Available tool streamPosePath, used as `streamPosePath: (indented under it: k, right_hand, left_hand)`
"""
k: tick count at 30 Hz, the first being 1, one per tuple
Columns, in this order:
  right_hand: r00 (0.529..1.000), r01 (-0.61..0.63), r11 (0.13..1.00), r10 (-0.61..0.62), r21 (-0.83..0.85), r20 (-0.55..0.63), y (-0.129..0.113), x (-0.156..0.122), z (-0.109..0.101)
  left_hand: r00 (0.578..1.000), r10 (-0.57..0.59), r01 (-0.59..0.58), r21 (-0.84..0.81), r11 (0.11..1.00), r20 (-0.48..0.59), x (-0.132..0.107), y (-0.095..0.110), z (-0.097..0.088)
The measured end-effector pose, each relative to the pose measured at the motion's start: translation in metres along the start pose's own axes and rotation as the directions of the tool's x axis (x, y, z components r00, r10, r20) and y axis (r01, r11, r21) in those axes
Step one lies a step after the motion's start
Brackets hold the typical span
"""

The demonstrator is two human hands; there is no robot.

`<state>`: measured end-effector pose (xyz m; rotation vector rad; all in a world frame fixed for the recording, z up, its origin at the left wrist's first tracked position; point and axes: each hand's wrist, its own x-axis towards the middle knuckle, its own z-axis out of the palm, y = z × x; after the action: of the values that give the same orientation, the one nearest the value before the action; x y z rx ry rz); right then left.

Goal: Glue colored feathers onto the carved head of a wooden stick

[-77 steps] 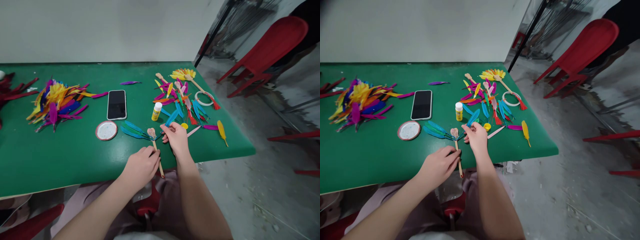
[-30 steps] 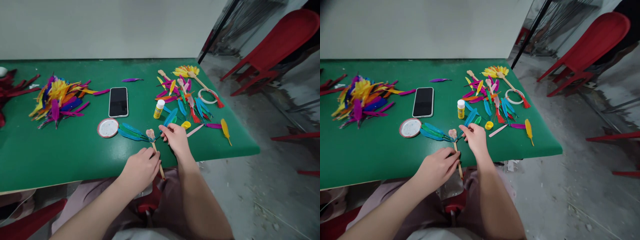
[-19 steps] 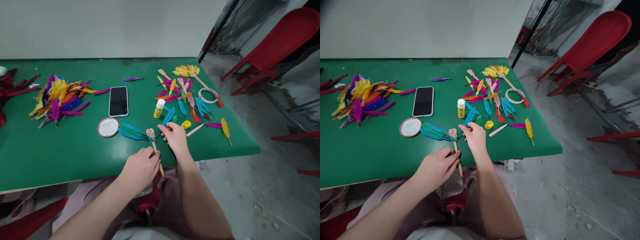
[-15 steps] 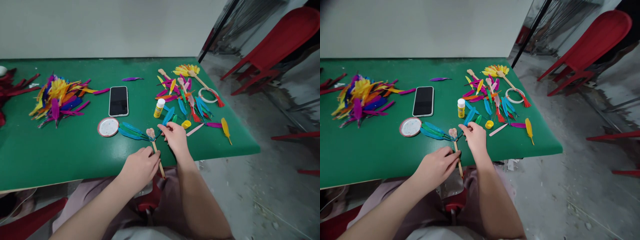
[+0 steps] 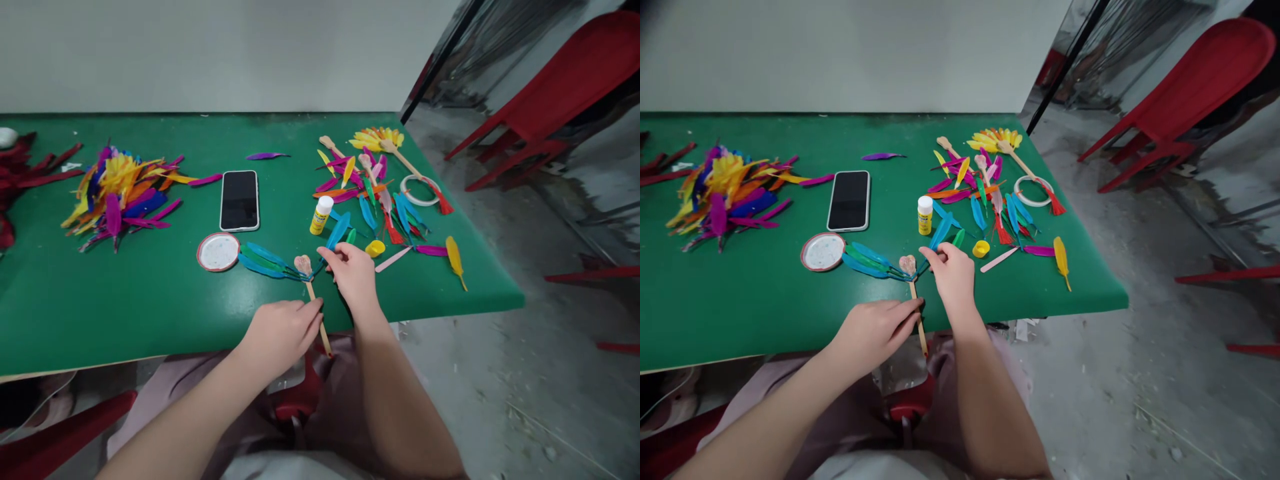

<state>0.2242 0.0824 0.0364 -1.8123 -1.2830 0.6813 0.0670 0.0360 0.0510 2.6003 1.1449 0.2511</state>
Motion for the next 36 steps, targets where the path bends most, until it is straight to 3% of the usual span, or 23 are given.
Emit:
streamPosePath:
  k: [5,24,36]
  right_hand:
    - [1.000,-0.012,1.000,0.012,0.007,0.010,-0.0016,-0.0011,-0.0006]
    - [0.999,-0.003,1.000,0.002,-0.023,-0.053,-0.0038,-0.0021,0.0034]
    - [0.995,-0.088,0.985,0.094,0.148,-0.030,-0.0083,-0.0035,0.0009]
  left_hand:
    - [0.997,-0.069,0.069,0.019,0.997,-0.018,0.0027,-0.0013,-0.0031]
    - [0.992,-0.123,0.125,0.091,0.988,-0.020,0.0071,-0.0011,-0.0042]
    - [0.993,-0.115,0.113,0.092,0.989,0.019,0.0047,-0.0012,-0.0051]
